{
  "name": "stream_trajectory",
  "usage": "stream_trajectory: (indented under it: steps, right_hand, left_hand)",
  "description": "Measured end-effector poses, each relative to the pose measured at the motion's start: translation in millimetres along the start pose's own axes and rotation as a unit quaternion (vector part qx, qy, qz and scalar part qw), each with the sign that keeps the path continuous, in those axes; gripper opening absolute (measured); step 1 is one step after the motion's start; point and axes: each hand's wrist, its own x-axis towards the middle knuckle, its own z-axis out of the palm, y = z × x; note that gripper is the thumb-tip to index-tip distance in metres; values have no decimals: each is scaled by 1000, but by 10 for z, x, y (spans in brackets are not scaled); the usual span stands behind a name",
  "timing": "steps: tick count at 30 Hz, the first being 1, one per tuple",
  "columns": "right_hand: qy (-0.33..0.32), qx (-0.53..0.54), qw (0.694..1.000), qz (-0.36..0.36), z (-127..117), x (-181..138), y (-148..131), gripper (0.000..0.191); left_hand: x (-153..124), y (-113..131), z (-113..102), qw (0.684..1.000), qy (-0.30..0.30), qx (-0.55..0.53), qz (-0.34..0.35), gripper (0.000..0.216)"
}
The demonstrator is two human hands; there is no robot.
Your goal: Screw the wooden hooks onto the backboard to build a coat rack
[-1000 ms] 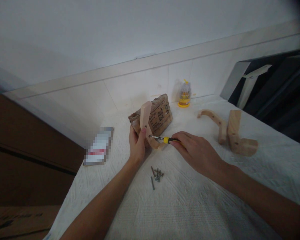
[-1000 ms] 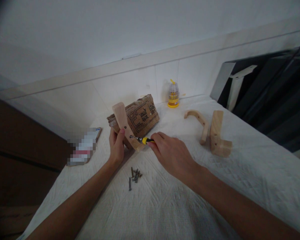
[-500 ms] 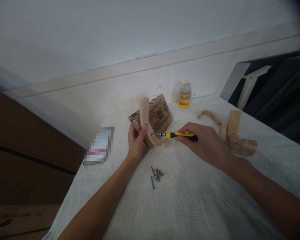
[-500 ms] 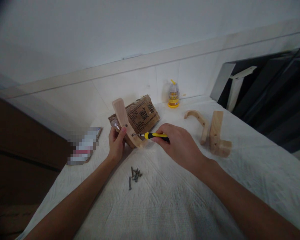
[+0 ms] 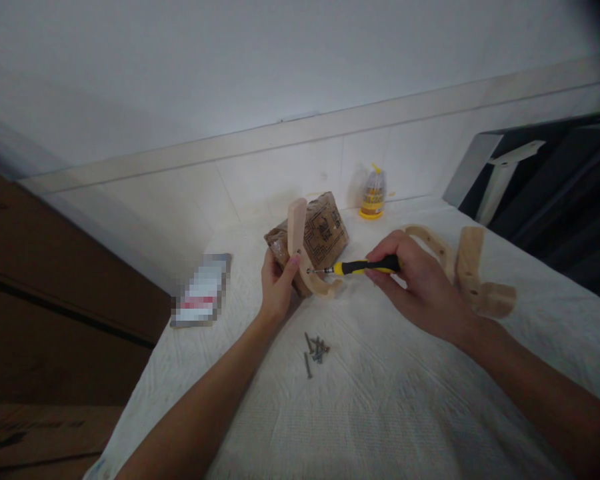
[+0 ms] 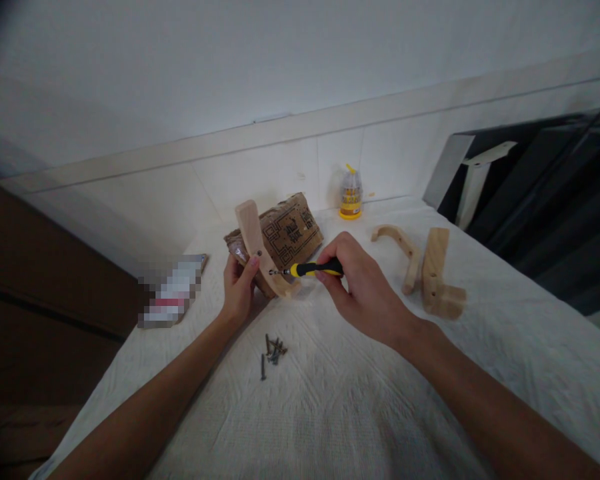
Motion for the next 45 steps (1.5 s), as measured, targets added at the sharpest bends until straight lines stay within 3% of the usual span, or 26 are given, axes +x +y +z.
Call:
stream_trajectory:
  steps: [6,9,12,15,20,28,33,36,39,45]
  right_hand:
    - [25,-77,996,28,52,-34,3,17]
    - [-2,-119,991,56,85,-49,30,23]
    - [-44,-97,992,68,69,-45,44,15]
    - [-77,-75,994,38,18,-38,48,22]
    - [-95,-107,990,-12,-23,-43,35,13]
    - [-42,-155,987,-2,82,-40,23,26]
    - [-63,-114,991,1,131,-75,38,10]
    - [-71,-143,987,-19,110,-92,36,16]
    - [-79,-181,979,-43,88,-102,34,6]
    - [-68,-215,974,-26,82,-88,43,16]
  left_hand:
    - [-10,13,0,1000,-14,20,13,32]
    - [-12,10,-6,1000,-12,25,5,31]
    - [-5,0,-9,1000,-1,18,-3,31]
    - [7,-6,-10,1000,3,5,-1,31]
    - [15,-3,-16,1000,11,10,3,30]
    - [-9,24,6,1000,4,26,15,32]
    - [-7,27,7,999,15,23,17,33]
    - [-2,22,0,1000,13,18,13,33]
    - [8,8,-11,1000,12,14,7,32]
    - [9,-7,-15,1000,7,21,16,32]
